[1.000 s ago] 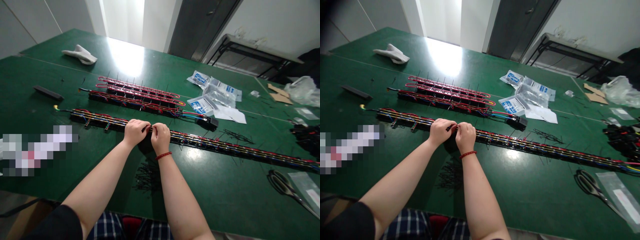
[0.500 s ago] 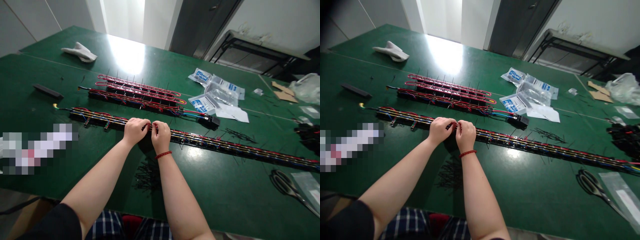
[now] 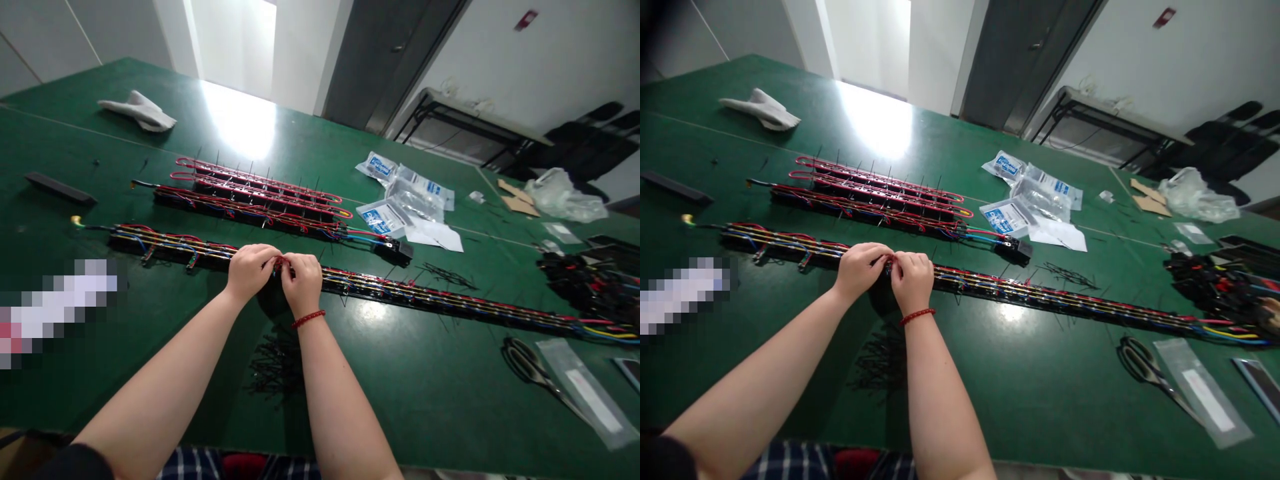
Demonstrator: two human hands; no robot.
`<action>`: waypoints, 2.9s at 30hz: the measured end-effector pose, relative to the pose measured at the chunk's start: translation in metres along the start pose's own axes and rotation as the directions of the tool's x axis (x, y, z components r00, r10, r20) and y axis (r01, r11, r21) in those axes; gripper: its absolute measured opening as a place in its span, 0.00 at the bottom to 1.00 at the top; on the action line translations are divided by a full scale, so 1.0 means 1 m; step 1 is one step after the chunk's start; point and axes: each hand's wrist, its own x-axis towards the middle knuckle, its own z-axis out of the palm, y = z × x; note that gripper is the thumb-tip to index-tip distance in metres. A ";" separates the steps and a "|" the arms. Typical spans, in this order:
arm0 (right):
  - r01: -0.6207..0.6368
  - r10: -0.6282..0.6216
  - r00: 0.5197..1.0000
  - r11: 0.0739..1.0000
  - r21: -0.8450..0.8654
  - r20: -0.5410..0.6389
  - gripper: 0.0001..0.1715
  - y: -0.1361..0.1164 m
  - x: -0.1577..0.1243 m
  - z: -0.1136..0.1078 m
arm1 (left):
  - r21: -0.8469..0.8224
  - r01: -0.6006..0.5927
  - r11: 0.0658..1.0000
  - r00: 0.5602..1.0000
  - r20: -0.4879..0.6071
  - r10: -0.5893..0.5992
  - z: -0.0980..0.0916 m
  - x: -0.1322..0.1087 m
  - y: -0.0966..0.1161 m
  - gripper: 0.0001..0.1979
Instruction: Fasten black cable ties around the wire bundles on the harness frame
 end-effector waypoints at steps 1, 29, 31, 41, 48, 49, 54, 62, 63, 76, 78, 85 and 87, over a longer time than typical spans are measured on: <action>0.001 -0.001 1.000 1.000 0.003 -0.007 0.07 0.000 0.000 0.000 | -0.003 0.004 1.000 1.000 -0.002 -0.004 0.000 0.000 0.000 0.11; 0.001 0.009 0.993 0.996 -0.091 0.119 0.06 0.005 0.003 -0.010 | 0.084 0.188 0.979 0.982 0.020 -0.190 -0.001 0.003 0.001 0.10; 0.006 0.006 0.993 0.995 -0.097 0.120 0.07 0.005 0.003 -0.010 | 0.089 0.191 0.978 0.981 0.011 -0.192 0.000 0.003 0.000 0.11; -0.011 0.022 0.992 0.995 -0.097 0.121 0.08 0.006 0.003 -0.009 | -0.005 0.127 0.992 0.979 -0.158 -0.126 -0.009 -0.009 -0.010 0.11; -0.014 0.029 0.989 0.994 -0.104 0.146 0.09 0.005 0.002 -0.010 | 0.038 0.077 0.996 0.992 -0.101 -0.073 -0.011 -0.011 -0.017 0.11; -0.015 0.030 0.989 0.994 -0.107 0.144 0.09 0.005 0.002 -0.010 | 0.041 0.074 0.996 0.993 -0.095 -0.070 -0.011 -0.011 -0.016 0.11; -0.012 0.027 0.991 0.994 -0.109 0.134 0.08 0.005 0.002 -0.009 | 0.056 0.061 0.997 0.996 -0.070 -0.057 -0.013 -0.010 -0.011 0.10; -0.003 0.015 0.993 0.994 -0.105 0.116 0.08 0.006 0.002 -0.009 | 0.127 0.072 0.989 0.997 0.023 -0.075 -0.010 -0.006 -0.004 0.10; -0.001 0.013 0.994 0.994 -0.106 0.112 0.07 0.006 0.003 -0.009 | 0.142 0.075 0.987 0.996 0.030 -0.080 -0.009 -0.005 -0.003 0.10; -0.043 0.048 0.997 0.996 -0.084 0.063 0.12 0.006 0.005 -0.003 | 0.202 0.108 0.973 0.993 0.015 -0.114 -0.002 -0.001 0.007 0.09; -0.046 0.051 0.997 0.996 -0.074 0.057 0.15 0.007 0.005 -0.002 | 0.206 0.112 0.972 0.993 0.019 -0.119 -0.002 -0.001 0.007 0.10; 0.022 -0.017 0.998 0.996 -0.091 0.057 0.12 0.006 0.004 -0.004 | 0.215 0.108 0.971 0.993 0.025 -0.116 -0.002 -0.002 0.006 0.10; 0.040 -0.034 0.997 0.996 -0.085 0.067 0.12 0.004 0.004 -0.004 | 0.209 0.103 0.972 0.993 0.028 -0.112 -0.002 -0.002 0.006 0.10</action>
